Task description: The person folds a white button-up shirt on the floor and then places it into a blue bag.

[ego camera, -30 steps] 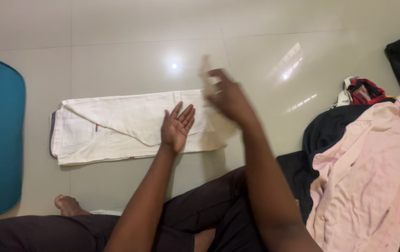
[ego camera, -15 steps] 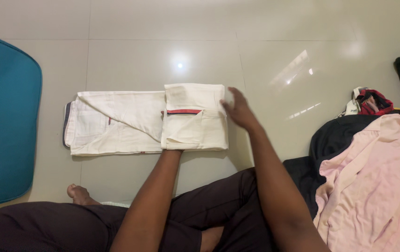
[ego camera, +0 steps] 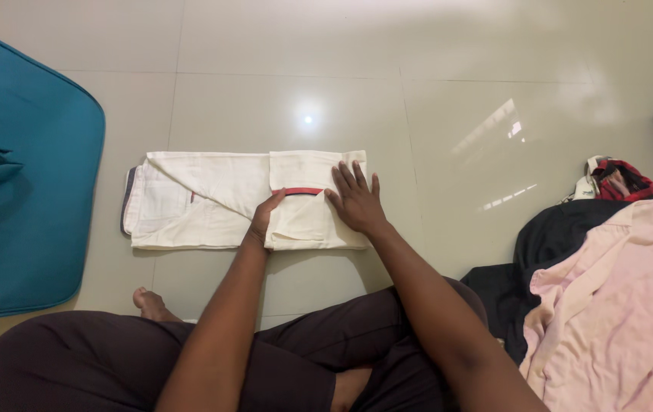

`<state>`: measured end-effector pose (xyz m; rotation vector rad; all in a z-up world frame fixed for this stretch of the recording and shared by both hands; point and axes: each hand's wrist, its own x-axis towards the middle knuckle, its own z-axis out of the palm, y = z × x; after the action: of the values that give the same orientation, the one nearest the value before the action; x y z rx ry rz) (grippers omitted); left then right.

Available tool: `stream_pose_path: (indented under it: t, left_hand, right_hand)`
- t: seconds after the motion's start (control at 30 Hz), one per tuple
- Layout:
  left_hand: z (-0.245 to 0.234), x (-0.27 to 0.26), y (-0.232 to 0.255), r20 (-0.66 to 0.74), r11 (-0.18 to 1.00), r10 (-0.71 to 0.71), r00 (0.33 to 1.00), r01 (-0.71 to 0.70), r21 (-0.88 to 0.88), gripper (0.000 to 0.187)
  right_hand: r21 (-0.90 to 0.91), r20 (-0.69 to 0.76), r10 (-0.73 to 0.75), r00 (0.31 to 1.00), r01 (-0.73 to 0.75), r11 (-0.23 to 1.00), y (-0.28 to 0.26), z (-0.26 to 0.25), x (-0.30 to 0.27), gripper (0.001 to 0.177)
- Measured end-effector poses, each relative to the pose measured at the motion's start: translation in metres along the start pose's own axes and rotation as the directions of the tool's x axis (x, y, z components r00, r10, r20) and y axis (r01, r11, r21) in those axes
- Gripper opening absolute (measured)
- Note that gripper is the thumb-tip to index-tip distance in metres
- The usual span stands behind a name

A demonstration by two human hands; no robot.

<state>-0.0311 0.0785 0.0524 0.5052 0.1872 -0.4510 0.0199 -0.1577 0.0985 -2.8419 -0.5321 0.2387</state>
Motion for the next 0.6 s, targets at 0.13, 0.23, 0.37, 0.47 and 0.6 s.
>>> stream_pose_path:
  t: [0.13, 0.23, 0.37, 0.47, 0.6]
  left_hand:
    - [0.014, -0.009, -0.001, -0.02, 0.997, 0.001, 1.0, -0.002, -0.082, 0.059]
    - [0.019, -0.01, 0.005, 0.038, 0.993, 0.046, 0.998, -0.042, -0.114, 0.058]
    - [0.02, -0.015, 0.004, 0.129, 0.981, 0.027, 0.991, -0.001, -0.192, 0.059]
    - [0.006, -0.01, 0.001, 0.114, 0.983, 0.045, 0.993, -0.024, -0.183, 0.059]
    - [-0.032, 0.012, -0.002, -0.069, 0.96, 0.253, 0.965, -0.259, -0.106, 0.053]
  right_hand:
    - [0.342, -0.176, 0.056, 0.983, 0.008, 0.94, 0.022, 0.001, 0.013, 0.066]
    - [0.289, -0.191, 0.128, 0.973, -0.068, 0.955, 0.03, -0.002, 0.014, 0.07]
    - [0.135, -0.238, 0.048, 0.97, -0.015, 0.991, 0.015, 0.009, 0.013, 0.069]
    - [0.033, -0.245, 0.023, 0.969, -0.015, 0.999, 0.003, 0.012, 0.015, 0.068]
    - [-0.012, -0.249, 0.01, 0.968, -0.014, 1.0, -0.004, 0.011, 0.012, 0.068]
